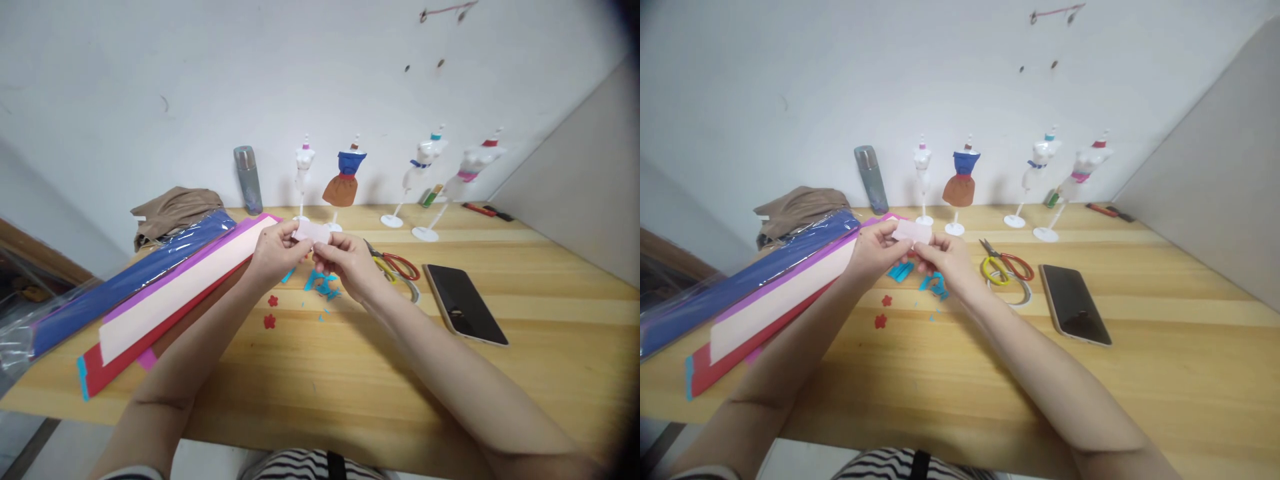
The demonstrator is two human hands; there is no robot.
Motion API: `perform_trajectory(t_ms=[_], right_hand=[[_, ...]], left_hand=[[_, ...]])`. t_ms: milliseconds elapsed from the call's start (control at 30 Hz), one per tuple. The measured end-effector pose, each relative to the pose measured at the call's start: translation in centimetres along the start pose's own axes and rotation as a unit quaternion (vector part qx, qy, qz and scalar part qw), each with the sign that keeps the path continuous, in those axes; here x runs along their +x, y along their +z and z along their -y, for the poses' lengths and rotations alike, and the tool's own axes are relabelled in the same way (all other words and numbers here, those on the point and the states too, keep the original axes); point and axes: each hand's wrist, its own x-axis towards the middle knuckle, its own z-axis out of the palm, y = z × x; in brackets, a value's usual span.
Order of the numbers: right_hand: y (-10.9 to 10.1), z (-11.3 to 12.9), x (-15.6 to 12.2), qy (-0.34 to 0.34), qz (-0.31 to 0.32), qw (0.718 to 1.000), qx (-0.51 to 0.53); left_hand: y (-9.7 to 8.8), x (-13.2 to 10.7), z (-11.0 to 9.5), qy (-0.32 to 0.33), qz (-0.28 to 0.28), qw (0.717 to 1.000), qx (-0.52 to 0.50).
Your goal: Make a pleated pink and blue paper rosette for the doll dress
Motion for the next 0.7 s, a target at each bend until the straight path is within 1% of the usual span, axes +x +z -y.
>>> perform_trajectory(t_ms=[67, 167, 233, 333, 400, 433, 467, 500, 533, 567, 600, 633, 667, 700], right_hand=[[0.0, 0.0, 0.0, -0.008, -0.009, 1.000, 0.020], [0.2, -0.1, 0.0, -0.013, -0.020, 0.999, 0.043], [0.4, -0.3, 0.0, -0.011, -0.022, 0.998, 0.051], [0.6, -0.4, 0.0, -0.009, -0.017, 0.999, 0.040], [0.0, 0.0, 0.2, -0.008, 0.008, 1.000, -0.012], [-0.6, 0.3, 0.4, -0.010, 0.027, 0.998, -0.059], [-1.6, 0.7, 0.8, -0.017, 0.038, 0.992, -0.117], [-2.9, 1.1, 1.3, -0.040, 0.031, 0.984, -0.170], [-4.5, 1.3, 1.8, -0.073, 0.003, 0.971, -0.226], [-6.2, 1.4, 2.4, -0.106, -0.037, 0.950, -0.292], [-8.1, 1.3, 3.1, -0.125, -0.074, 0.918, -0.369], [-10.0, 0.9, 3.7, -0.128, -0.098, 0.876, -0.454], [-11.8, 0.4, 4.1, -0.121, -0.115, 0.833, -0.527], [-13.4, -0.3, 4.5, -0.110, -0.126, 0.818, -0.550]], left_hand=[[0.0, 0.1, 0.4, -0.027, 0.000, 0.999, -0.044], [0.1, 0.1, 0.9, -0.078, 0.020, 0.990, -0.114], [0.3, 0.1, 1.3, -0.100, 0.030, 0.986, -0.131], [0.2, 0.2, 1.7, -0.110, 0.018, 0.986, -0.121], [-0.1, 0.4, 1.8, -0.106, 0.011, 0.989, -0.101], [-0.4, 0.5, 1.7, -0.097, 0.009, 0.992, -0.086], [-0.7, 0.6, 1.6, -0.086, 0.006, 0.994, -0.065], [-1.1, 0.7, 1.4, -0.067, 0.001, 0.997, -0.038], [-1.5, 0.8, 1.1, -0.048, -0.004, 0.999, 0.005], [-1.9, 0.8, 0.7, -0.034, -0.006, 0.997, 0.064], [-2.3, 0.8, 0.2, -0.004, -0.025, 0.989, 0.144], [-2.7, 0.8, -0.4, 0.030, -0.043, 0.970, 0.237], [-3.0, 0.8, -0.9, 0.060, -0.063, 0.942, 0.323], [-3.5, 0.8, -1.4, 0.076, -0.074, 0.915, 0.389]])
